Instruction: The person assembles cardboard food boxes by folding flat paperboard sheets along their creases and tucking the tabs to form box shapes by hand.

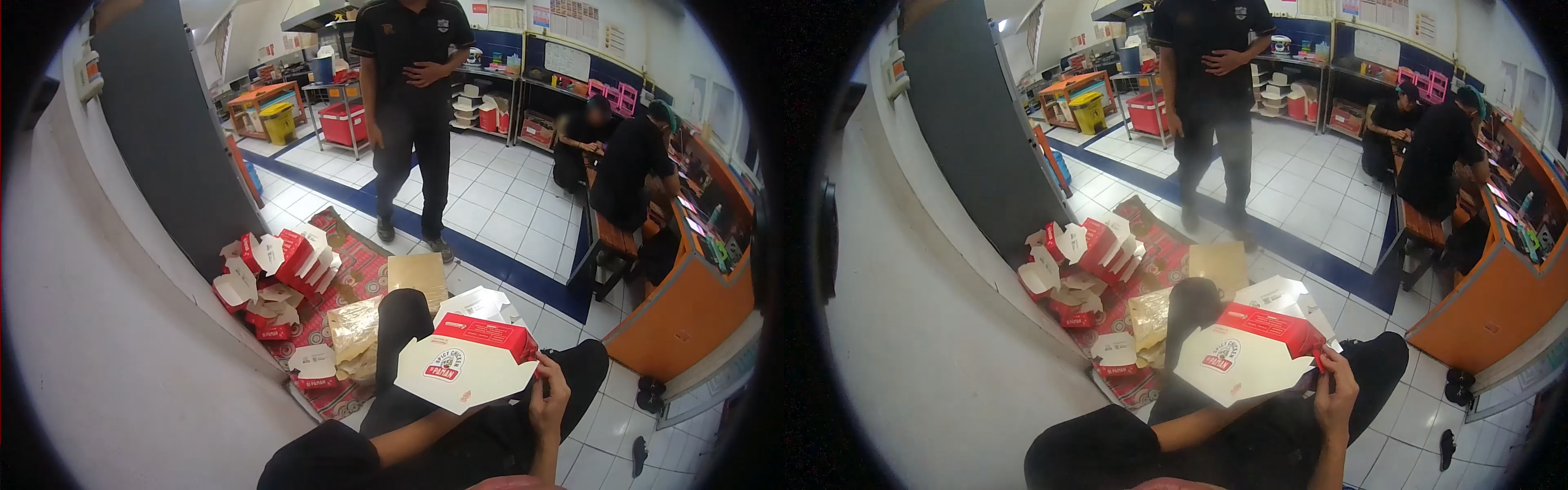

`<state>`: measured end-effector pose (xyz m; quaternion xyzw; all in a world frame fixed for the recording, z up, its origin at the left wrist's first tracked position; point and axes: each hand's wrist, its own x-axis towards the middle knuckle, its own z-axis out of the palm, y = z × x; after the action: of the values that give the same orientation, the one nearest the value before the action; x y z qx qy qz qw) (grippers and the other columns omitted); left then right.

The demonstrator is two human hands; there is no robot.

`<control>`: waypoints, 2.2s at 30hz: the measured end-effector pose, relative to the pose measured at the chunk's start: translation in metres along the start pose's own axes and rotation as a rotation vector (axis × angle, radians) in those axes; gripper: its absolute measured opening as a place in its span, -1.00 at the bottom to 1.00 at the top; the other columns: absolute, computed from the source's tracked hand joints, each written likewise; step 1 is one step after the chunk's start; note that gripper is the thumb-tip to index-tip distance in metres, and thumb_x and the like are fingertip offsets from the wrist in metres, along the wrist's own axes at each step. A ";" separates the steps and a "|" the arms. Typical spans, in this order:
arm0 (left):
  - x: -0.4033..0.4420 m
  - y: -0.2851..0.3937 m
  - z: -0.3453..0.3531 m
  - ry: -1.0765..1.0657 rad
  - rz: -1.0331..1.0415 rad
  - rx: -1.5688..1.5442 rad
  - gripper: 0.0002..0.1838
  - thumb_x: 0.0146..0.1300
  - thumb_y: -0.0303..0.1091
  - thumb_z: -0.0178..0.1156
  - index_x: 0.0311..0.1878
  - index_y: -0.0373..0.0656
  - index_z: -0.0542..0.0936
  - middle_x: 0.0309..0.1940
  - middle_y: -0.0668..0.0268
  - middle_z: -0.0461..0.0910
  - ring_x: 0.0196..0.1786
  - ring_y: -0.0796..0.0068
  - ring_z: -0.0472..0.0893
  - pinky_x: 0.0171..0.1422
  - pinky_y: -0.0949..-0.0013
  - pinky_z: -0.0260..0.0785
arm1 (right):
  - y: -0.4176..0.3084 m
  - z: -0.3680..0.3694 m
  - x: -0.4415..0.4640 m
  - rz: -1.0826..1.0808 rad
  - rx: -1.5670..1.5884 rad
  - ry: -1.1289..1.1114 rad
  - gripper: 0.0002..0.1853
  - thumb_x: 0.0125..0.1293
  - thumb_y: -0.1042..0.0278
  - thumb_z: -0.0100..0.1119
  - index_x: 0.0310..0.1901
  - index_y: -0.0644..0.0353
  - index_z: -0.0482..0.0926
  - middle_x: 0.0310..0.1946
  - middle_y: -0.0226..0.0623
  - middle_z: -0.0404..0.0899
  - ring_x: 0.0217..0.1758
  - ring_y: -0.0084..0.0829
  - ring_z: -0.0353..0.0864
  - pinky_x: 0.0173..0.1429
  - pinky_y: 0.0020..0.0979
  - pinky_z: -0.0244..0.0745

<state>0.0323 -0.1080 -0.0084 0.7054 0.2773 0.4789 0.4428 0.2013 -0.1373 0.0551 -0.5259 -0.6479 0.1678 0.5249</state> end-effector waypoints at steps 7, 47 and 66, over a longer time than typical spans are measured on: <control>0.009 -0.002 0.005 -0.020 0.013 -0.017 -0.59 0.47 -0.42 0.38 0.33 -0.22 0.62 0.14 0.11 0.72 0.18 0.25 0.78 0.25 0.18 0.64 | -0.005 0.001 0.001 -0.007 -0.036 0.015 -0.74 0.43 0.70 0.29 0.09 0.35 0.80 0.23 -0.02 0.80 0.31 -0.13 0.81 0.41 -0.23 0.64; 0.028 -0.026 -0.021 -0.359 -0.032 0.139 -0.53 0.33 -0.43 0.14 0.28 -0.22 0.71 0.08 -0.08 0.73 0.16 -0.17 0.72 0.37 -0.02 0.54 | 0.064 -0.043 -0.011 0.341 -0.170 -0.272 -0.76 0.70 0.35 0.19 0.14 0.31 0.73 0.07 -0.16 0.56 -0.02 -0.36 0.73 0.05 -0.37 0.63; 0.036 -0.020 -0.032 -0.045 -0.132 0.026 -0.74 0.49 -0.36 0.33 0.11 -0.31 0.72 -0.06 -0.07 0.82 0.01 0.01 0.83 0.16 0.14 0.61 | 0.079 -0.008 -0.020 0.413 0.223 -0.336 -0.63 0.58 0.51 0.34 0.35 0.27 0.64 0.21 -0.26 0.48 0.21 -0.45 0.63 0.26 -0.42 0.67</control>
<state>0.0174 -0.0583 -0.0056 0.7019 0.3195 0.4291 0.4703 0.2458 -0.1263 -0.0132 -0.5504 -0.5826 0.4263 0.4194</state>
